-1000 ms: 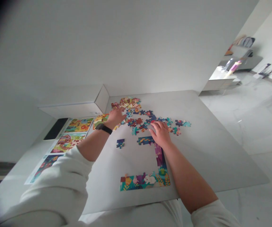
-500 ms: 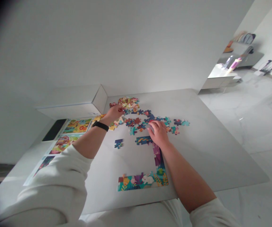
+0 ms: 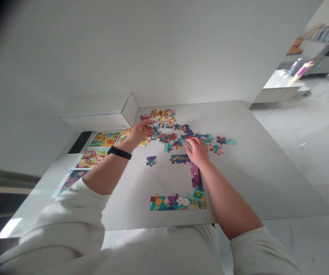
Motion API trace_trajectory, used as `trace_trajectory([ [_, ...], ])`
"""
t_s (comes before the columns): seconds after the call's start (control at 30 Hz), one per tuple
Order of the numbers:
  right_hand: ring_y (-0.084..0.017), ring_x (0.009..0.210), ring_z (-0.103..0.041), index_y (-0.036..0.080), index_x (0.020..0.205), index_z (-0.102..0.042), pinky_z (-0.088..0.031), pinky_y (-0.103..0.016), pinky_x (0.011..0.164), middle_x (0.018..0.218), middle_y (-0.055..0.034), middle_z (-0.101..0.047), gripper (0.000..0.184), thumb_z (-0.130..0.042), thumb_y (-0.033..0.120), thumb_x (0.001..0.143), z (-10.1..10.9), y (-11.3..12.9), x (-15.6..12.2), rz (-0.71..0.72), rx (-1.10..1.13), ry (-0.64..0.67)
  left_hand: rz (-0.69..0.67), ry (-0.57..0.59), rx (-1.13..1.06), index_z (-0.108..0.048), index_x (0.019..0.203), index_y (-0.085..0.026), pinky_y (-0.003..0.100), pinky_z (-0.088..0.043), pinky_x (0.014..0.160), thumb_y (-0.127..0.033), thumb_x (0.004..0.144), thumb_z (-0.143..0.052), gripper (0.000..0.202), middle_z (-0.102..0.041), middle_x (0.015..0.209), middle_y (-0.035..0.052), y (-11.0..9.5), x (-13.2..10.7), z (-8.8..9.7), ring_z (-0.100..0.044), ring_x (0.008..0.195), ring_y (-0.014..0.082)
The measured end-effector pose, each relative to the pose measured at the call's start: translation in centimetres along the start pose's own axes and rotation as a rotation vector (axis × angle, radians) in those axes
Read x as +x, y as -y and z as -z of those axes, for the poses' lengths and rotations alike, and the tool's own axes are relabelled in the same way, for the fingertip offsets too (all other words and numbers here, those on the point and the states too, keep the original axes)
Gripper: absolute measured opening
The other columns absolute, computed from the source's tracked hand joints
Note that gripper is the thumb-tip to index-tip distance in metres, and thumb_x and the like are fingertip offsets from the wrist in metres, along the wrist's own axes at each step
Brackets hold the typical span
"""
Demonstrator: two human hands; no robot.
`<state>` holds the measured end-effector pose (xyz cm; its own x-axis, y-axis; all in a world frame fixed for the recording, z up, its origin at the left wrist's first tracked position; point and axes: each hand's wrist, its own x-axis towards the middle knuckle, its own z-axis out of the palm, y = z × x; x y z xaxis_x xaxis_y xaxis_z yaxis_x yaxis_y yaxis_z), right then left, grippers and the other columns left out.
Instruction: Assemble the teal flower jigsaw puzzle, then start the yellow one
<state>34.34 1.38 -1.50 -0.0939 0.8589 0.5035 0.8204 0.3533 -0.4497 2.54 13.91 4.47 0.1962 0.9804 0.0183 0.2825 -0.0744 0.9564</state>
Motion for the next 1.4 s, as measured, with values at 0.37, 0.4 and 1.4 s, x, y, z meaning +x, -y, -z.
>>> trace_trajectory([
  [0.37,-0.035,0.122,-0.067,0.024,0.129,-0.075,-0.054,-0.056,0.112,0.127,-0.0162,-0.074,0.035,-0.058,0.025,0.099,0.5,-0.1,-0.1,0.013,0.04,0.027,-0.061,0.046,0.279,-0.073,0.111,-0.017,0.027,-0.05,0.069,-0.024,0.086,-0.079,0.026,-0.075,0.085,0.0035,2.6,-5.4,0.9,-0.069,0.074,0.0164],
  [0.4,-0.035,0.122,-0.067,0.024,0.129,-0.075,-0.054,-0.056,0.112,0.127,-0.016,-0.074,0.035,-0.058,0.025,0.099,0.6,0.0,-0.1,0.009,0.042,0.024,-0.066,0.045,0.316,-0.073,0.11,-0.018,0.028,-0.052,0.071,-0.025,0.087,-0.078,0.025,-0.076,0.086,0.0042,2.8,-5.7,1.1,-0.07,0.076,0.0177],
  [1.4,-0.032,0.115,-0.07,0.026,0.112,-0.085,-0.053,-0.055,0.112,0.121,-0.0124,-0.076,0.026,-0.063,0.025,0.099,-0.4,-1.5,-0.4,-0.063,-0.074,0.067,-0.369,0.207,1.071,-0.074,0.144,-0.023,0.054,-0.043,0.122,-0.036,0.101,-0.065,0.046,-0.073,0.137,0.0155,1.7,-7.5,-2.7,-0.062,0.135,0.0371],
])
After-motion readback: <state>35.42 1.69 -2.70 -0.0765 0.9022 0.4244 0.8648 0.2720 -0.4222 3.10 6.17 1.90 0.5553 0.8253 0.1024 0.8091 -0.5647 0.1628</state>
